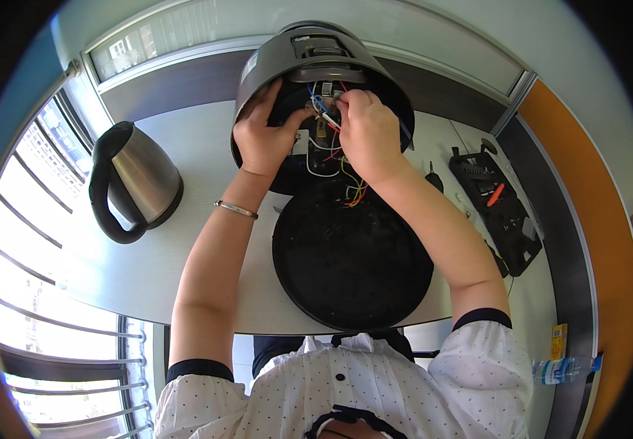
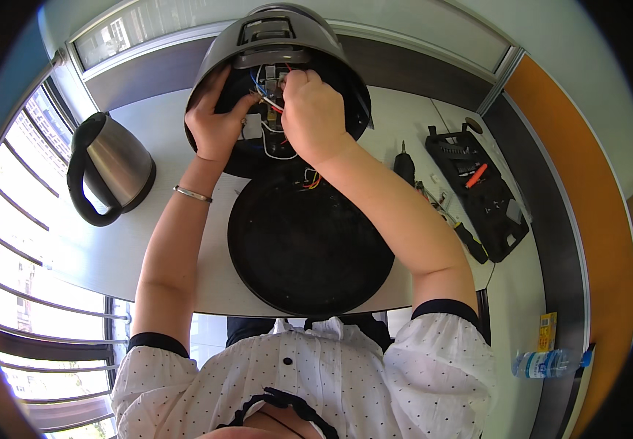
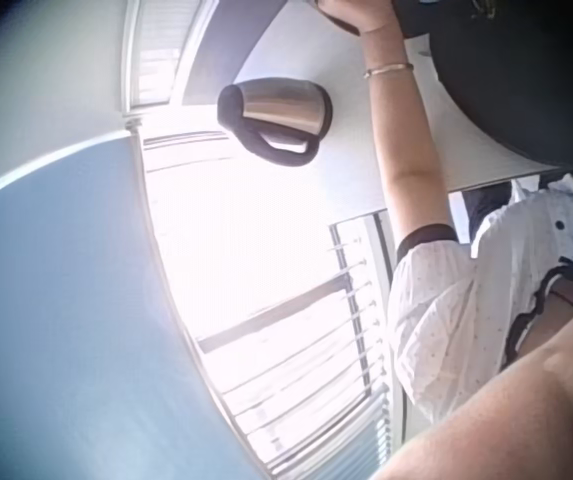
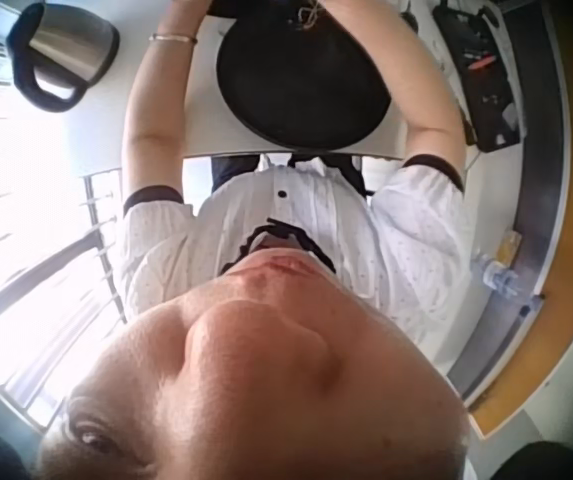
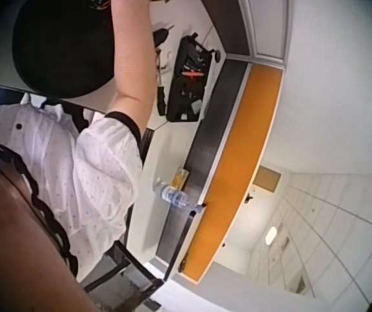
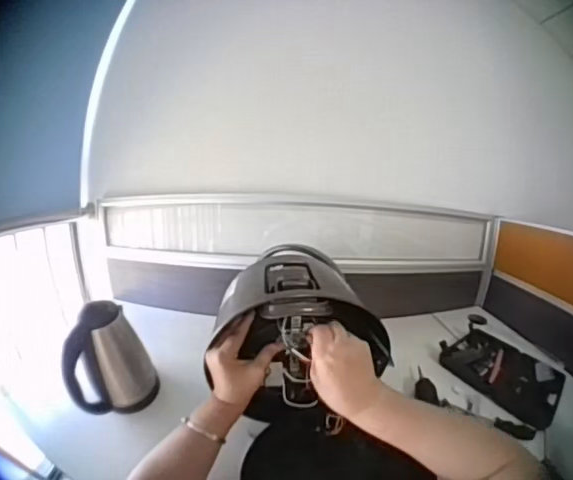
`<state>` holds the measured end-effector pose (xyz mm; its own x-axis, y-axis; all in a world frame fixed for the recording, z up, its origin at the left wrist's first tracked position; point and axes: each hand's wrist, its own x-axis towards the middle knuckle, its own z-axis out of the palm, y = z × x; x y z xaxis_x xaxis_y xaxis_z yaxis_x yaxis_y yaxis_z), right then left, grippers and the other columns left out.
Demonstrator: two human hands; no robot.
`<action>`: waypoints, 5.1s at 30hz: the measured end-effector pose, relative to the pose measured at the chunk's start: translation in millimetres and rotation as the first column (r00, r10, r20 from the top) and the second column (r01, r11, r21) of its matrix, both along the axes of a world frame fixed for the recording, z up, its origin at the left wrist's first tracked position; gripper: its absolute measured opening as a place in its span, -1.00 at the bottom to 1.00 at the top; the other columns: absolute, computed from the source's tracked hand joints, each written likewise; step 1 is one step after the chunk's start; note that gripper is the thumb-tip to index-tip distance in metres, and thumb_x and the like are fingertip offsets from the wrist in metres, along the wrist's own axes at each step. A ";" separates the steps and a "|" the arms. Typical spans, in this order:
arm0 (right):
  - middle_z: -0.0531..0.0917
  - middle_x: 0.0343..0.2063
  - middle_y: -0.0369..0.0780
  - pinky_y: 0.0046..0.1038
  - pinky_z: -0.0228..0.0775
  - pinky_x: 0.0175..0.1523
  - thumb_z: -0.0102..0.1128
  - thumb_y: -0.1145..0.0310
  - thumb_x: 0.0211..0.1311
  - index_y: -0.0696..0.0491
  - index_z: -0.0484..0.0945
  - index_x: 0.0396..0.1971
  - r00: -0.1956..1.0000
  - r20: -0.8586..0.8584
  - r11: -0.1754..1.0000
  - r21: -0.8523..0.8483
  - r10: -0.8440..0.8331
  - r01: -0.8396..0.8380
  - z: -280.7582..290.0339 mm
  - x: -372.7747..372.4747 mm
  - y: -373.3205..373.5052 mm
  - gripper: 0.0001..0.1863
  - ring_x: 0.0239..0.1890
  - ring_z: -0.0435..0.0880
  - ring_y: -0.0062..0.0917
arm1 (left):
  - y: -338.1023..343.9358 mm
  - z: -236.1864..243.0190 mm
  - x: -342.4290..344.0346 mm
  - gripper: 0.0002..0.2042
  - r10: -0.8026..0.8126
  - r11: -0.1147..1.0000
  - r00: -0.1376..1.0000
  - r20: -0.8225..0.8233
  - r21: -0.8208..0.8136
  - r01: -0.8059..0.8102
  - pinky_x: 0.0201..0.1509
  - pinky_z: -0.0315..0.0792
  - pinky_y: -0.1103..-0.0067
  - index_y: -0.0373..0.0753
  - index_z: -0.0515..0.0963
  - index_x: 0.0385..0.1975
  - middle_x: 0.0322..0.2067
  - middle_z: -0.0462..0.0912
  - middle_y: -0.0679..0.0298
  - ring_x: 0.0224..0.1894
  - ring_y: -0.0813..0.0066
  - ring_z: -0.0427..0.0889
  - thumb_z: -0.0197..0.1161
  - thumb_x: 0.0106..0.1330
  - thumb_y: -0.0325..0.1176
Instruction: The person repairs an appliance by manipulating internal wires and components. They use a power drill, screwdriver, and pliers to adjust connections inside the device's casing.
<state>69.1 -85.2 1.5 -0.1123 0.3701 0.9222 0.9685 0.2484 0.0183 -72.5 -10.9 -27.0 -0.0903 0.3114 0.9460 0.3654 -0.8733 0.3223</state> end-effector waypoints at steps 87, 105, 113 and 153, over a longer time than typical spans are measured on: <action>0.50 -0.55 -0.13 -0.45 0.45 -0.50 0.18 0.50 -0.24 0.16 0.40 -0.54 0.950 0.290 0.991 -0.031 -0.114 0.128 2.2 1.1 -1.7 -0.81 -0.57 0.57 -0.39 | 12.0 -4.4 0.4 -0.49 0.071 0.992 0.997 0.019 0.102 -0.073 -0.08 0.50 0.49 -0.30 0.60 -0.19 -0.21 0.63 0.03 -0.20 0.21 0.64 0.52 -0.22 -0.24; 0.60 -0.60 -0.05 -0.29 0.48 -0.43 0.05 0.42 0.03 0.21 0.48 -0.52 0.971 0.237 0.905 -0.406 -0.031 0.128 28.4 1.9 -6.7 -0.85 -0.55 0.62 -0.20 | 13.1 -5.9 0.4 -0.49 0.081 0.991 0.997 0.016 0.103 -0.083 -0.11 0.51 0.49 -0.27 0.61 -0.19 -0.21 0.63 0.04 -0.21 0.20 0.64 0.51 -0.23 -0.26; 0.61 -0.57 -0.04 -0.24 0.42 -0.31 0.03 0.30 0.16 0.20 0.56 -0.52 0.837 -0.541 0.867 -0.373 0.086 -0.330 8.6 -1.3 10.6 -0.73 -0.47 0.60 -0.14 | 14.4 -6.6 1.9 -0.50 0.060 0.995 0.998 0.027 0.077 -0.062 -0.08 0.50 0.48 -0.27 0.61 -0.19 -0.20 0.62 0.02 -0.18 0.21 0.64 0.51 -0.23 -0.27; 0.56 -0.55 -0.15 -0.39 0.44 -0.40 0.21 0.57 -0.03 0.15 0.52 -0.43 0.989 -0.032 0.983 0.120 0.142 -0.137 -4.9 2.8 3.5 -0.88 -0.47 0.59 -0.30 | 14.3 -3.7 1.4 -0.48 0.019 0.996 1.000 0.009 0.082 -0.020 -0.04 0.48 0.48 -0.32 0.60 -0.20 -0.18 0.62 0.02 -0.17 0.19 0.63 0.53 -0.25 -0.28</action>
<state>71.9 -81.7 -3.4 -0.1173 0.2423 0.9631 0.9249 0.3798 0.0171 -71.1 3.3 -30.8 -0.1033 0.2306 0.9676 0.3800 -0.8898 0.2526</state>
